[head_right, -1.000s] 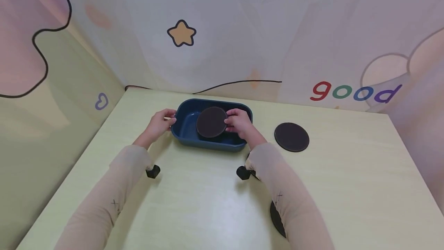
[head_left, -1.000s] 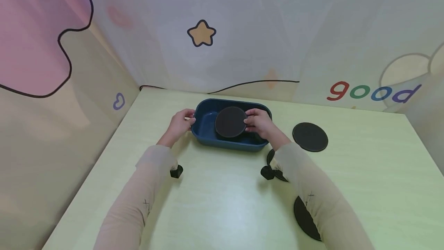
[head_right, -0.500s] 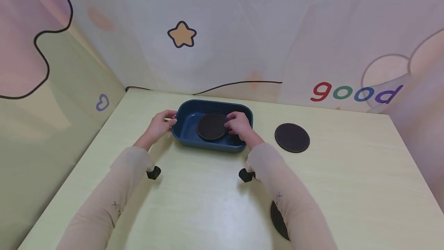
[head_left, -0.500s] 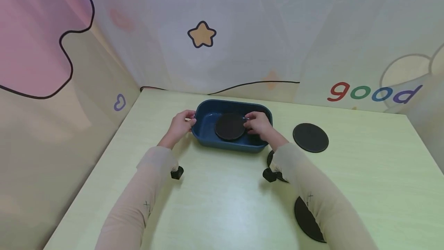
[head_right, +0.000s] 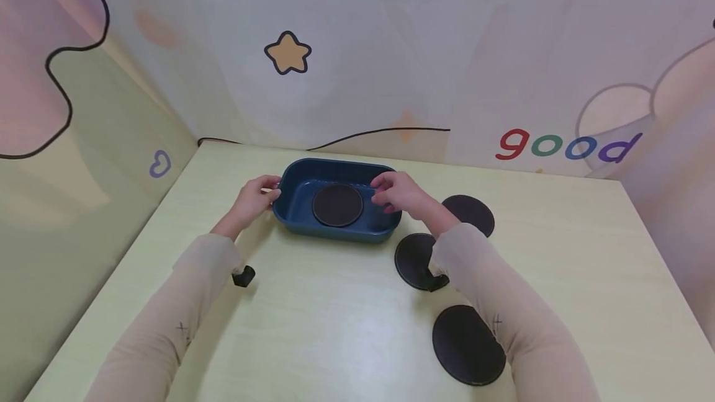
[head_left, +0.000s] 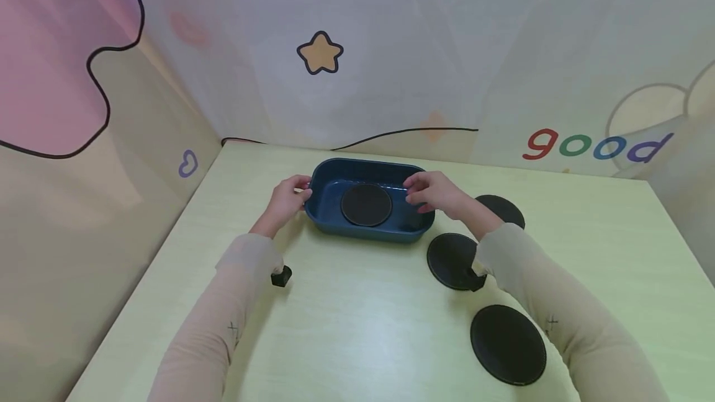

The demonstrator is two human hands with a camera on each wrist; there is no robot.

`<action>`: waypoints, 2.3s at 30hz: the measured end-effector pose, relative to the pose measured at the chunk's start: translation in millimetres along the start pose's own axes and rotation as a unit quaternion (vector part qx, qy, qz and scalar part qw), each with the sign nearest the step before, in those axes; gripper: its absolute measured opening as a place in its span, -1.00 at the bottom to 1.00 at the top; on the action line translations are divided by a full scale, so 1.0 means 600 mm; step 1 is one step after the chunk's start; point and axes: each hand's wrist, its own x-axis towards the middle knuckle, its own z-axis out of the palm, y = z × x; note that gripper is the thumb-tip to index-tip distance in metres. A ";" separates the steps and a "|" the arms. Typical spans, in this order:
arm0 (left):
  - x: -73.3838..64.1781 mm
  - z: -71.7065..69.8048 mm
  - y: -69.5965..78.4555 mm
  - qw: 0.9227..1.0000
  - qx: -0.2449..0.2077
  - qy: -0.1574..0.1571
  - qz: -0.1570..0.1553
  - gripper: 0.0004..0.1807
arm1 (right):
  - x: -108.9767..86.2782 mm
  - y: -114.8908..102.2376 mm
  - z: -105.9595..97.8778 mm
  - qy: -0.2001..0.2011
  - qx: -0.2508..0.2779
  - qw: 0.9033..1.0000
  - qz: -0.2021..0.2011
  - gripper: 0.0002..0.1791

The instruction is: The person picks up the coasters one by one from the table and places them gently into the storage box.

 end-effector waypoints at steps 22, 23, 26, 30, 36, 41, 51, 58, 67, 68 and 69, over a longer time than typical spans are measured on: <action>0.002 0.000 0.001 1.000 0.008 0.000 0.000 -0.61 | -0.066 0.054 -0.077 -0.044 -0.063 0.997 0.012 -0.57; 0.002 0.000 0.001 1.000 0.008 0.000 0.000 -0.61 | -0.066 0.058 -0.078 -0.048 -0.066 0.997 0.013 -0.57; 0.003 -0.001 0.001 1.000 0.009 0.002 0.002 -0.61 | -0.067 0.072 -0.078 -0.059 -0.069 0.996 0.023 -0.56; 0.003 -0.001 0.002 1.000 0.007 0.003 0.002 -0.62 | -0.067 0.093 -0.079 -0.070 -0.078 0.994 0.038 -0.55; 0.003 0.000 0.002 1.000 0.006 0.005 -0.001 -0.62 | -0.073 0.116 -0.076 -0.071 -0.088 0.993 0.028 -0.58; 0.003 0.002 0.000 1.000 0.007 0.007 -0.003 -0.62 | -0.080 0.128 -0.072 -0.058 -0.095 0.994 0.016 -0.57; 0.001 0.002 0.002 1.000 0.002 0.003 -0.007 -0.61 | -0.079 0.156 -0.061 -0.040 -0.125 0.991 -0.001 -0.62; 0.001 0.002 0.003 1.000 0.002 0.003 -0.005 -0.61 | -0.072 0.164 -0.052 -0.038 -0.192 0.980 -0.025 -0.64; -0.002 0.001 0.002 1.000 0.007 0.007 0.004 -0.62 | -0.062 0.155 -0.050 -0.063 -0.251 0.966 -0.010 -0.67; -0.002 0.001 0.002 1.000 0.008 0.006 0.004 -0.62 | -0.060 0.153 -0.050 -0.067 -0.256 0.964 -0.005 -0.68; -0.002 0.001 0.002 1.000 0.009 0.006 0.003 -0.62 | -0.059 0.151 -0.050 -0.072 -0.261 0.963 -0.001 -0.69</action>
